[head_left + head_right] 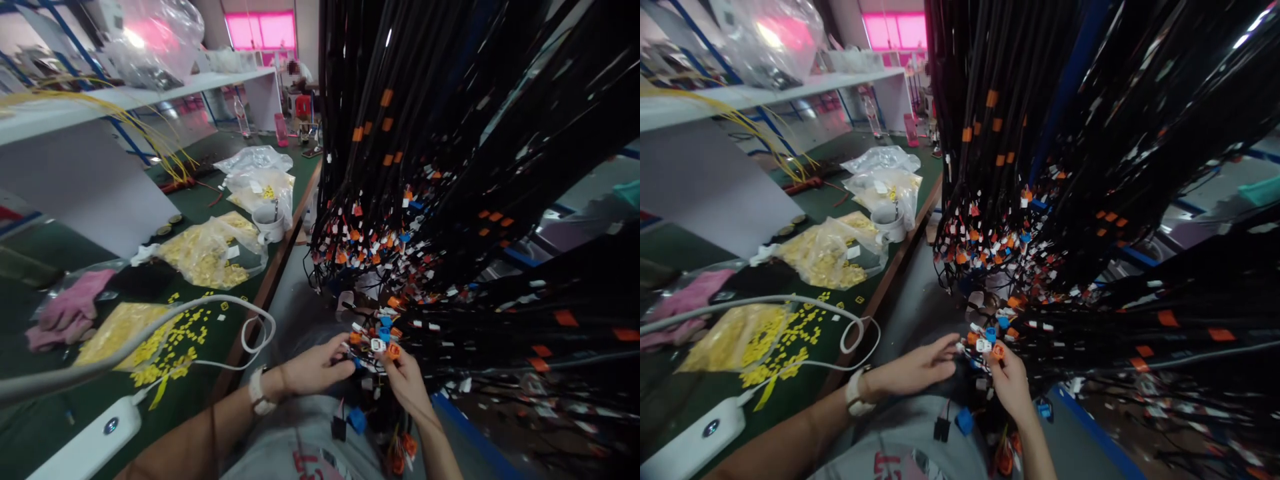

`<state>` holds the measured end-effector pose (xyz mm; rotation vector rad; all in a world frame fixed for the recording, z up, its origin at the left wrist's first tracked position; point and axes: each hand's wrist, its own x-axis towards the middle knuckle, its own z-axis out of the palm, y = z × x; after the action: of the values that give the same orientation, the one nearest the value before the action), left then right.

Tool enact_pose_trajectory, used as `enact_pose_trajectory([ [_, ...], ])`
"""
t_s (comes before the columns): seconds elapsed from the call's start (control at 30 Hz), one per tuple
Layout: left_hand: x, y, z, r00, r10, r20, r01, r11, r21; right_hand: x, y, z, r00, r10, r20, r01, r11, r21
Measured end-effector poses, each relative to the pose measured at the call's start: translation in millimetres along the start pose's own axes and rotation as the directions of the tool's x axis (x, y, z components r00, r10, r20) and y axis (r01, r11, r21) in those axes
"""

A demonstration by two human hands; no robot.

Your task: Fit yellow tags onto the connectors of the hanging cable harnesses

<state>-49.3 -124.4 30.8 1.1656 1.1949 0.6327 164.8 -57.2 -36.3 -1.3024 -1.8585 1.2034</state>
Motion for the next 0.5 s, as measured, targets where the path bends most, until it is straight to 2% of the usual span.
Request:
enact_pose_trajectory([
  [0.07,-33,10,-17.2,0.998,0.028,0.051,-0.039,0.971,0.235,-2,3,0,0.999,0.009,-0.031,-0.009,1.0,-0.016],
  [0.13,-69,22,-36.2,0.988,-0.063,0.141,0.003,0.922,0.387,-4,3,0,0.999,0.002,-0.041,-0.003,1.0,-0.027],
  [0.17,-86,27,-46.4,0.986,-0.092,0.142,0.016,0.883,0.468,-5,3,0,0.999,-0.003,-0.04,0.002,1.0,-0.03],
  [0.23,-115,28,-68.9,0.989,-0.149,0.003,0.117,0.789,0.603,-5,2,-1,1.0,-0.009,-0.027,0.008,0.999,-0.034],
  [0.27,-128,24,-81.7,0.979,-0.169,-0.112,0.201,0.729,0.655,-5,2,-2,1.0,-0.009,-0.019,0.009,0.999,-0.034],
  [0.3,-138,16,-95.4,0.95,-0.169,-0.262,0.307,0.655,0.69,-5,3,-2,1.0,-0.008,-0.009,0.008,0.999,-0.037],
  [0.37,-155,-6,-124.5,0.824,-0.161,-0.543,0.543,0.494,0.679,-5,4,-3,1.0,-0.012,-0.001,0.012,0.999,-0.038],
  [0.43,-167,-31,-151.5,0.703,-0.102,-0.704,0.677,0.401,0.617,-5,5,-4,1.0,-0.025,-0.009,0.025,0.999,-0.03],
  [0.5,-173,-55,-170.7,0.627,-0.055,-0.777,0.729,0.393,0.561,-5,7,-3,0.999,-0.035,-0.023,0.034,0.999,-0.018],
])
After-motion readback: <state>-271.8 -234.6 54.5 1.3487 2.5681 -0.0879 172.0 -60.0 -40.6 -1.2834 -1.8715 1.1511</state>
